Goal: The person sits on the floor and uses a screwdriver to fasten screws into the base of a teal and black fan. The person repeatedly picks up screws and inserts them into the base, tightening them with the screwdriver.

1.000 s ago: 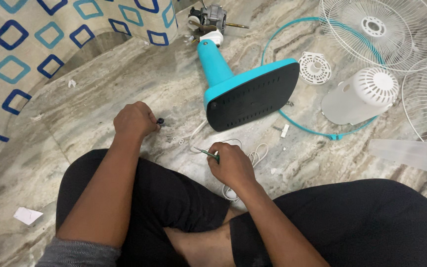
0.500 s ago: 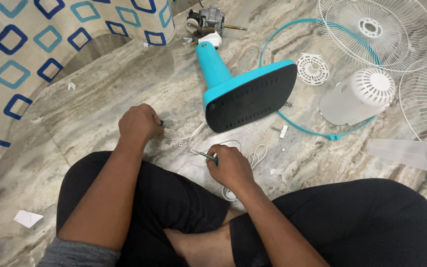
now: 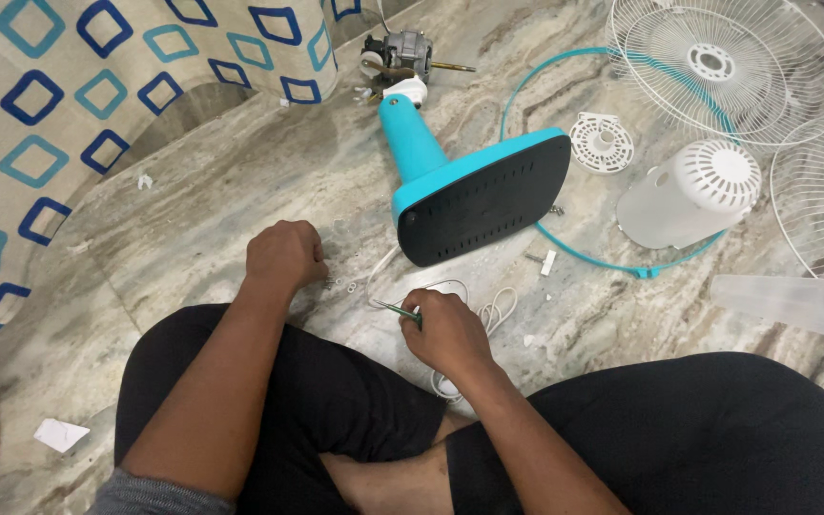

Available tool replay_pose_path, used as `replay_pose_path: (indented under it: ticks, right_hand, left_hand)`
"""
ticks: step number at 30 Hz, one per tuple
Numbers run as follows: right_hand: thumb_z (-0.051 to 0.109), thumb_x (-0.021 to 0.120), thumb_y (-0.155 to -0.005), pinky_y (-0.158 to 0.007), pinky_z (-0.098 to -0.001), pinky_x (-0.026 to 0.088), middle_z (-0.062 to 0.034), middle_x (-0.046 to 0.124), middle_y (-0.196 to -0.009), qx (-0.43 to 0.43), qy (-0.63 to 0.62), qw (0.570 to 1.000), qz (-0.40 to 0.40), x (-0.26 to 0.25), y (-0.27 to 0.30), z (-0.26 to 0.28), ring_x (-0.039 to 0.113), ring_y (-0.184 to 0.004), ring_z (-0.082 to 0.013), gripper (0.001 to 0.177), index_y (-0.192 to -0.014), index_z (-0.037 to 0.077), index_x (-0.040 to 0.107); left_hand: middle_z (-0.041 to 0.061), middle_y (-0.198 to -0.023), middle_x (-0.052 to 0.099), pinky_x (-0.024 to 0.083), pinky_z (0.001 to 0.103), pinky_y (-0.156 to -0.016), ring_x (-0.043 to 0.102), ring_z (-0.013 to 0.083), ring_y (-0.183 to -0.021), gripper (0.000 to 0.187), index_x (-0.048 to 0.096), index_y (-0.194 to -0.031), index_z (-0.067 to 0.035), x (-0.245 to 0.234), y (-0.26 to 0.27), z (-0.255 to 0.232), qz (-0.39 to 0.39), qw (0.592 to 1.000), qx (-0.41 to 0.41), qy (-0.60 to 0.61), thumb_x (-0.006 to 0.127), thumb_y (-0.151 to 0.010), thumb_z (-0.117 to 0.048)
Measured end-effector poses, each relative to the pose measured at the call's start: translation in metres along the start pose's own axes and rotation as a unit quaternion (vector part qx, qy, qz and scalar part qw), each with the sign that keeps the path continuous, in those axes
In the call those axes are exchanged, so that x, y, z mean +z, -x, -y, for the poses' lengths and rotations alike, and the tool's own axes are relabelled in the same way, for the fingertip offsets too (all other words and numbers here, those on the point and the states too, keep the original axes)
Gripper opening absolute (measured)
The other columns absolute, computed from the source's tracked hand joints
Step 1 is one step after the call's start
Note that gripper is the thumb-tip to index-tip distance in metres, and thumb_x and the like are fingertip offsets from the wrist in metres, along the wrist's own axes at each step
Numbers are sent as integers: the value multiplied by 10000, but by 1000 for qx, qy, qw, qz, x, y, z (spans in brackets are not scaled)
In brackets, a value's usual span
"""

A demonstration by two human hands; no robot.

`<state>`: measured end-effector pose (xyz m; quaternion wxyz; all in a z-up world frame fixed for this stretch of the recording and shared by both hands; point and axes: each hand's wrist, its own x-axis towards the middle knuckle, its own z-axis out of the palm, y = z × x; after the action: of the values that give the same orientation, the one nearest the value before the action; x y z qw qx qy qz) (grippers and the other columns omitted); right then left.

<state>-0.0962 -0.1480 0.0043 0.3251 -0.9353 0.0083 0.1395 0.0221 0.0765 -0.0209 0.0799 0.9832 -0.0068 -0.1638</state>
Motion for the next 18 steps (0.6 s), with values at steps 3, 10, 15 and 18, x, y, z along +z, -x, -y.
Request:
replay_pose_path:
  ticks: [3,10,15,18]
  right_hand:
    - [185,704,-859,-729,-452,568,-139,752,-795,-12,0,1000,-11,0,1,0,734,-770,-325,182,-1006,100,770]
    - [188,712,-861,-727,-438,566,-151,750,-815,-5,-15,1000,-9,2,-1,-3,734,-771,-321,187,-1016,99,768]
    - [230,746,-889,-672,-345,561,-117,774,-799,-34,-153,986,-63,9,-13,-10,739,-691,-219,206,-945,34,782]
    - [225,740,-902,-704,-283,563,-67,798,-817,-20,-314,947,-62,11,-21,-12,740,-737,-109,207,-981,36,766]
  left_hand:
    - [84,-918,771,581,411,-758,731,285,-880,148,812,-825,-195,3,0,0,-20,999,16,-23,871,-690,-189]
    - [66,-886,778,583,411,-735,732,270,-838,129,792,-842,-187,0,7,-4,-62,998,27,15,832,-736,-125]
    - [35,-834,787,578,304,-689,744,123,-771,210,739,-847,-59,-12,24,-12,-16,935,84,344,897,-712,-91]
    - [37,-829,784,607,259,-660,722,86,-739,202,732,-839,-36,-8,38,-23,84,852,133,500,884,-712,-77]
